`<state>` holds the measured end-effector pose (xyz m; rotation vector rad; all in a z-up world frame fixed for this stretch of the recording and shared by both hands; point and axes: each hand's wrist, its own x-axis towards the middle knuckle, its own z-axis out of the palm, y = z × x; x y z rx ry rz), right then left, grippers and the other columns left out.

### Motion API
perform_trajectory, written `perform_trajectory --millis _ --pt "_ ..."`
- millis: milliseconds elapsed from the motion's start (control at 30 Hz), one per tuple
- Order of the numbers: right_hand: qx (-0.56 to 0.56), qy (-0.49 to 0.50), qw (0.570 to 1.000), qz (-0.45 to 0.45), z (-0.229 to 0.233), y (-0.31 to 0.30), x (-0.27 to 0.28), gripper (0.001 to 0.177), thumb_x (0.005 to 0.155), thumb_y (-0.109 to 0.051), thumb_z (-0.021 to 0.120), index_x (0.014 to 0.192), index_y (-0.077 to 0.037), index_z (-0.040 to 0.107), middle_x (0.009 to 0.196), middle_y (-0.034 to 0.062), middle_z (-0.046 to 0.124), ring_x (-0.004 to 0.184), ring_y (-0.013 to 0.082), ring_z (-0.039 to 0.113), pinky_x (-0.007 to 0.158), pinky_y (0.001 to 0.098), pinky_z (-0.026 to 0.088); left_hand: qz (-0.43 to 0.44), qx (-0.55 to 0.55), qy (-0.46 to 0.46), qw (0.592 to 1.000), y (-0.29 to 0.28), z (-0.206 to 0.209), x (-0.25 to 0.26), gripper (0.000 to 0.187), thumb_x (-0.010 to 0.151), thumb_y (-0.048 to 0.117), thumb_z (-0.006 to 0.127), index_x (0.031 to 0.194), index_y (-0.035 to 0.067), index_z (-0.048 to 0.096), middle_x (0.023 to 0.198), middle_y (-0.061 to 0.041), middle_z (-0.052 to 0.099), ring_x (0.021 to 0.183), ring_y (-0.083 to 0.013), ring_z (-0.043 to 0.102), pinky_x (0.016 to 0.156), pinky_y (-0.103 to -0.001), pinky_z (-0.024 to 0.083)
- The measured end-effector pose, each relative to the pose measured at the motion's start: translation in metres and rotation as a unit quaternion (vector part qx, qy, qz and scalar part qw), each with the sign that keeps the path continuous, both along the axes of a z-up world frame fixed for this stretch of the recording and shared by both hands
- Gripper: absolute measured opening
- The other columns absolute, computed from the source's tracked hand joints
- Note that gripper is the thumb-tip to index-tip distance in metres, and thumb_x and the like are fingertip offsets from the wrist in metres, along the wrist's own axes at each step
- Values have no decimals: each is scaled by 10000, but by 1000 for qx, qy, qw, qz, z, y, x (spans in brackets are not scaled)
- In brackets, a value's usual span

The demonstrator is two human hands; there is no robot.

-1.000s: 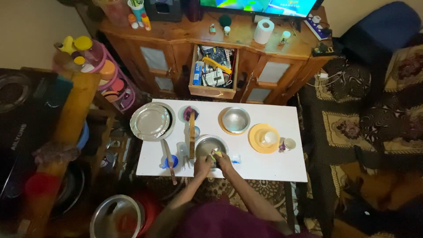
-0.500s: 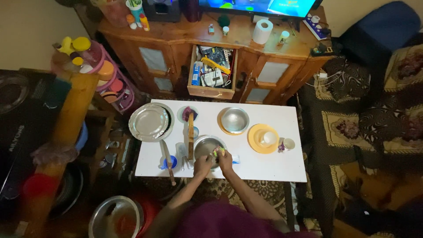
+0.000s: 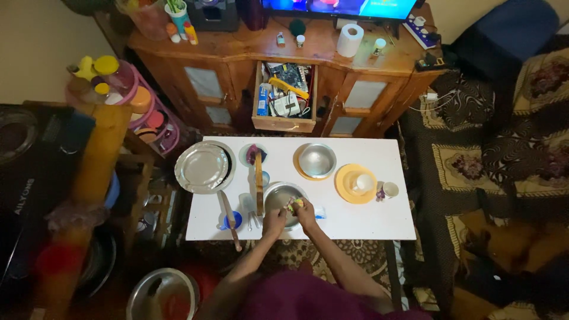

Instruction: The person washes utensils by scrubbing a spoon with a sponge in a bowl of water by hand.

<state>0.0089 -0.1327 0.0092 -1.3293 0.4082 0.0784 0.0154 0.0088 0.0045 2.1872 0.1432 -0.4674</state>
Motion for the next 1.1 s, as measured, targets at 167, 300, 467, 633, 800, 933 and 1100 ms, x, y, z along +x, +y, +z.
perform_trajectory --millis 167,300,467,633,800,933,1100 --pt "-102 1 994 -29 0 4 -5 258 1004 -264 612 973 -22 696 760 44 662 651 117 580 610 295 490 -12 -17 4 1000 9 10 0 424 966 420 521 942 46 718 884 -199 724 847 -405 687 758 -493 506" --pt "-64 20 996 -56 -1 13 -8 369 1040 -316 628 927 33 674 730 57 629 621 124 566 576 308 481 -13 -27 -56 998 13 4 0 417 959 416 536 941 41 715 903 -225 700 851 -444 663 731 -511 503" --pt "48 54 995 -67 -3 21 -11 190 971 -222 686 978 -32 685 807 25 638 665 112 557 616 290 484 -25 12 -26 999 14 -4 3 457 968 438 547 882 21 712 862 -220 695 830 -443 661 719 -520 495" --pt "146 82 984 -58 -1 20 -24 145 914 -140 695 1004 -26 699 843 27 660 693 118 589 632 282 482 -40 -8 1 999 15 -3 -1 453 985 434 523 884 30 703 827 -218 705 808 -423 678 722 -510 496" --pt "113 72 990 -49 0 19 -27 214 942 -170 731 1057 9 709 850 38 636 687 129 546 614 295 466 -47 -32 36 998 17 -2 -6 425 964 421 537 901 40 715 800 -200 740 783 -382 737 735 -477 528" --pt "54 48 996 -51 1 14 -28 267 912 -234 690 1044 -2 718 878 41 728 746 138 679 674 304 562 -62 -17 -50 997 14 -3 -9 336 908 357 599 947 68 766 882 -205 719 843 -410 694 734 -486 522" --pt "-128 -5 991 -40 2 6 -29 398 996 -357 632 951 28 723 766 41 703 669 105 631 603 297 522 -50 -37 -43 997 8 5 -18 305 873 324 629 954 60 757 888 -214 712 859 -412 690 730 -481 529"
